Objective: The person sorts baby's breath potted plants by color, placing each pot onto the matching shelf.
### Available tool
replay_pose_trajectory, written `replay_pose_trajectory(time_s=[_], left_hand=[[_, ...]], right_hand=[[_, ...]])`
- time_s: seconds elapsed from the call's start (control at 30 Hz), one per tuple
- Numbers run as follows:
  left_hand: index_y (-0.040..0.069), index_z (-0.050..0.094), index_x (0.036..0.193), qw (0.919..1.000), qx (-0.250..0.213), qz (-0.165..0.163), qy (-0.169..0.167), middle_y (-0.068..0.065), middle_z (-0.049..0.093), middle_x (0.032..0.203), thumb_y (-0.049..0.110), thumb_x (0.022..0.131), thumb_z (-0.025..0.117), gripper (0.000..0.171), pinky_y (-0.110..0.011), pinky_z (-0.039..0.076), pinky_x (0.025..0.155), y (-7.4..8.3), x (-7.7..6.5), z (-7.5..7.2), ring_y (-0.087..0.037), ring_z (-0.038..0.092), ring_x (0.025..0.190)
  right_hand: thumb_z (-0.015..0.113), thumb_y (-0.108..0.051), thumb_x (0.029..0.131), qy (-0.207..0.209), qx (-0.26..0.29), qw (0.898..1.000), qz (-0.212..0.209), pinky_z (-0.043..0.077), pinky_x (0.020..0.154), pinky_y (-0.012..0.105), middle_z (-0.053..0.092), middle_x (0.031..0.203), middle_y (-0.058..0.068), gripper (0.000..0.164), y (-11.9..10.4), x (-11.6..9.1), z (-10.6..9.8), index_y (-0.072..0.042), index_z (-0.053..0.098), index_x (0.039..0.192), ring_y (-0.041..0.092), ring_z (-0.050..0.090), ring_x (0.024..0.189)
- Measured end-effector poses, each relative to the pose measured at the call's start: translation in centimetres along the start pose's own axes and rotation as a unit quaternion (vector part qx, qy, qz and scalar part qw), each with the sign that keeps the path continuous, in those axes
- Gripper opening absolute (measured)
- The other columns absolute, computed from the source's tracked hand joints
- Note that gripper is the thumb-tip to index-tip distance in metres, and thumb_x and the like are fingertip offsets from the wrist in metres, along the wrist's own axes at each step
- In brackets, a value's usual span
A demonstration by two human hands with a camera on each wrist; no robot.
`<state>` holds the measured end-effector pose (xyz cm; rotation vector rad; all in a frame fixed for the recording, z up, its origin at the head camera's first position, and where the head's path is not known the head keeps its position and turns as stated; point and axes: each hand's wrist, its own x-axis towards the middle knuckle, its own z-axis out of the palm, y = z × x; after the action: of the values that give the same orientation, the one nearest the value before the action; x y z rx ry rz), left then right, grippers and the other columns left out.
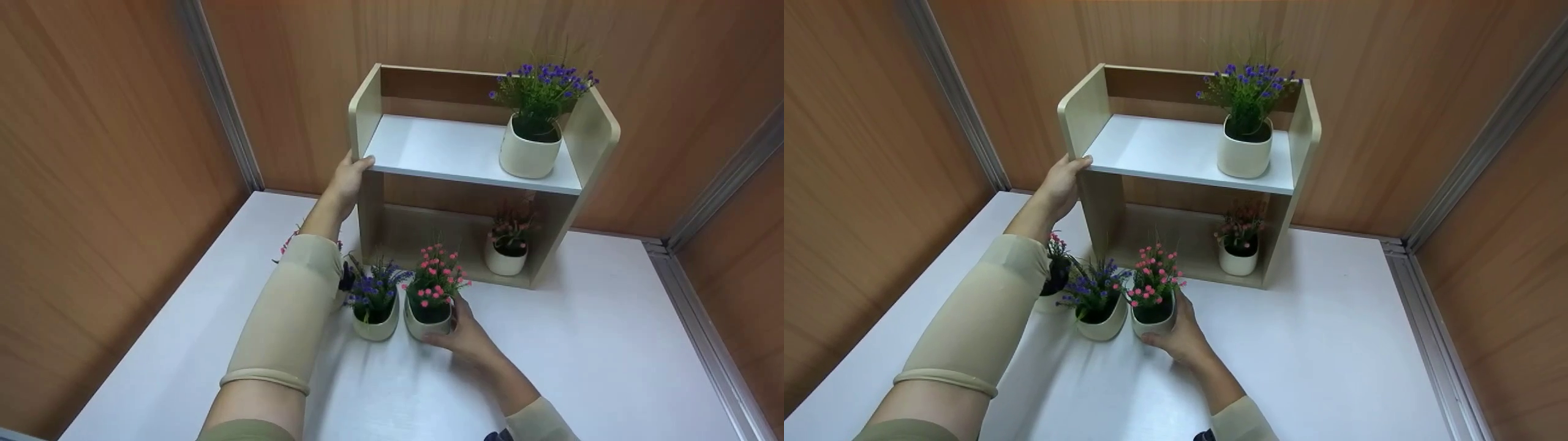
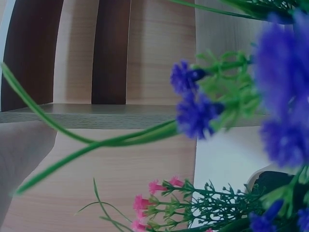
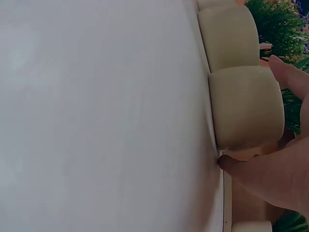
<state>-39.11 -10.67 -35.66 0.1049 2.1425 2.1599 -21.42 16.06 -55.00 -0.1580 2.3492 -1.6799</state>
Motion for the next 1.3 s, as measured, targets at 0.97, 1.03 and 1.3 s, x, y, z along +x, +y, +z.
replay_pose_trajectory(time_s=[0.97, 1.03, 1.3], left_hand=[[0.02, 0.006, 0.176, 0.9996, -0.025, -0.01, 0.005, -0.009, 0.012, 0.185, 0.032, 0.113, 0.05, 0.078, -0.056, 0.011, 0.14, 0.2, 0.0, 0.2, -0.031, 0.008, 0.173], [0.02, 0.009, 0.176, 0.9997, -0.023, -0.005, 0.006, -0.01, 0.014, 0.184, 0.032, 0.113, 0.049, 0.076, -0.058, 0.012, 0.14, 0.2, 0.0, 0.2, -0.032, 0.011, 0.172], [0.021, 0.012, 0.176, 0.9999, -0.011, -0.002, 0.005, -0.009, 0.016, 0.184, 0.032, 0.113, 0.049, 0.074, -0.058, 0.01, 0.14, -0.1, 0.1, -0.1, -0.032, 0.012, 0.172]], right_hand=[[0.089, -0.019, 0.091, 0.072, -0.032, 0.997, -0.009, 0.037, 0.13, 0.061, 0.038, 0.17, 0.029, 0.1, -0.3, 1.9, -0.7, 0.001, 0.028, 0.167, 0.049, 0.04, 0.159], [0.088, -0.02, 0.092, 0.076, -0.034, 0.996, -0.012, 0.035, 0.131, 0.061, 0.039, 0.17, 0.028, 0.098, -0.4, 2.1, -1.0, 0.0, 0.028, 0.167, 0.048, 0.039, 0.16], [0.085, -0.022, 0.094, 0.087, -0.042, 0.995, -0.016, 0.03, 0.133, 0.06, 0.029, 0.175, 0.027, 0.099, -0.3, 3.6, -2.5, -0.001, 0.023, 0.168, 0.051, 0.03, 0.163]])
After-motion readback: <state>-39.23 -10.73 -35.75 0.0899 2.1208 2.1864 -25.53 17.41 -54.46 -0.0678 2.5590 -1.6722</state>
